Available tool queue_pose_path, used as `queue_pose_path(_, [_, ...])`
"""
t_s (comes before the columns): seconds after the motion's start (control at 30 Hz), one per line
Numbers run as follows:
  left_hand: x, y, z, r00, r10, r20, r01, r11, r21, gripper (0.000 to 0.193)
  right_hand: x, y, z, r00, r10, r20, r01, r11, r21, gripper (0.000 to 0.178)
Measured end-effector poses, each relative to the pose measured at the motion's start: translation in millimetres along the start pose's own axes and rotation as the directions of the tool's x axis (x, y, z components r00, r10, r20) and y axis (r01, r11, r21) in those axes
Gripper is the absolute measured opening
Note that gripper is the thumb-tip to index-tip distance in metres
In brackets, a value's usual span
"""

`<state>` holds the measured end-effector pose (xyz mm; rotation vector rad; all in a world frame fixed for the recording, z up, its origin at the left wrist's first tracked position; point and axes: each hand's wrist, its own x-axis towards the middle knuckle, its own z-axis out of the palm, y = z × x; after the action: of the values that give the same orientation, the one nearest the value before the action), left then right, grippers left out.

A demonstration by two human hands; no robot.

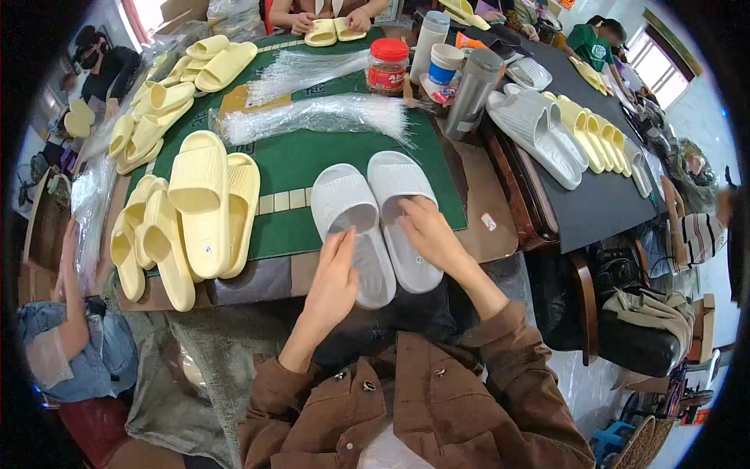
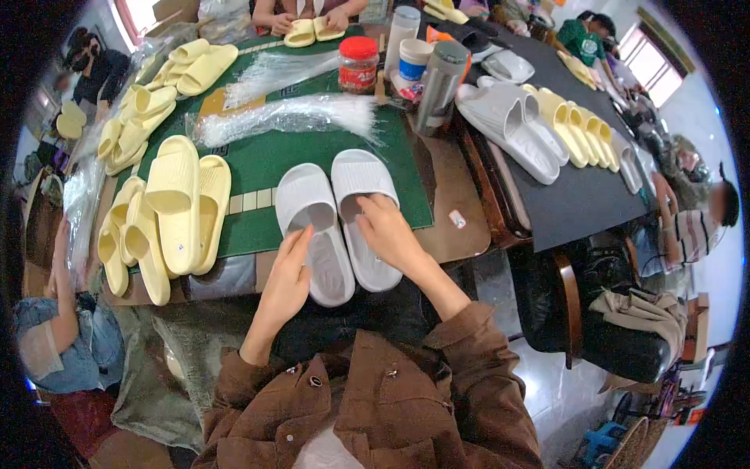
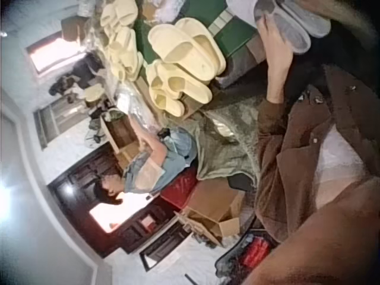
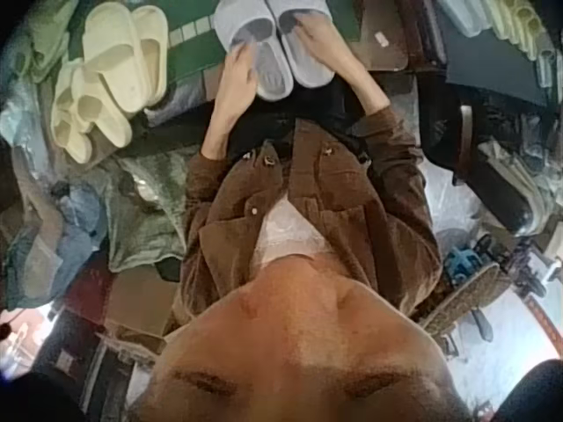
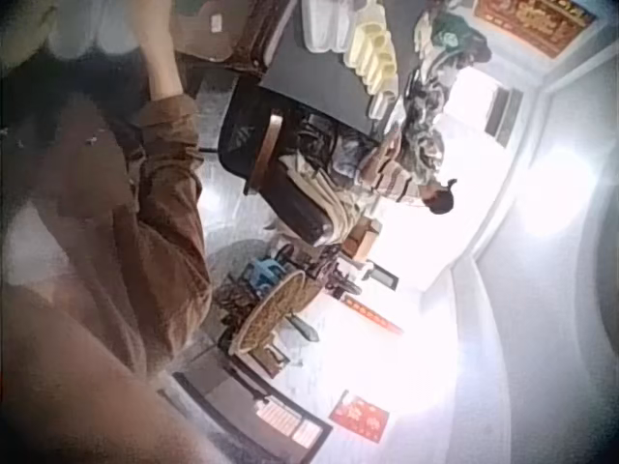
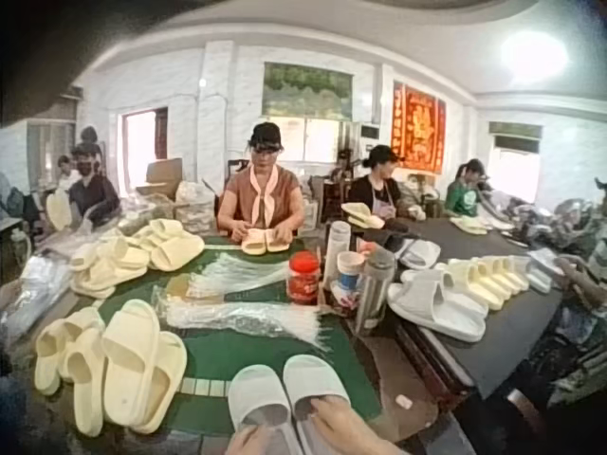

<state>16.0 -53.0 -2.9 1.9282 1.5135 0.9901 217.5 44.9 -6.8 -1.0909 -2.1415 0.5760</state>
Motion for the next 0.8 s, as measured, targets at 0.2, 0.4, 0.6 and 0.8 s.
queue_pose_path(0.2, [3,-22,-2,0.957,-0.203,0.206,0.288,0.607,-0.740,0.061,16,11,16,0.985,0.082,0.152,-0.036,0.959,-0.279,0.024])
queue_pose_path(0.4, [29,-19,15,0.997,-0.056,0.054,0.069,0.960,-0.272,0.080,44,31,29,0.966,0.187,0.178,-0.159,0.974,-0.160,0.031])
queue_pose_path(0.6, [67,9,25,0.969,-0.236,0.066,0.226,0.965,0.134,0.088,48,-9,7,0.850,0.400,0.343,-0.400,0.914,-0.074,0.038])
queue_pose_path(0.8, [90,-1,37,0.925,-0.358,0.126,0.343,0.930,0.130,0.057,38,13,29,0.886,0.368,0.283,-0.340,0.929,-0.145,0.041])
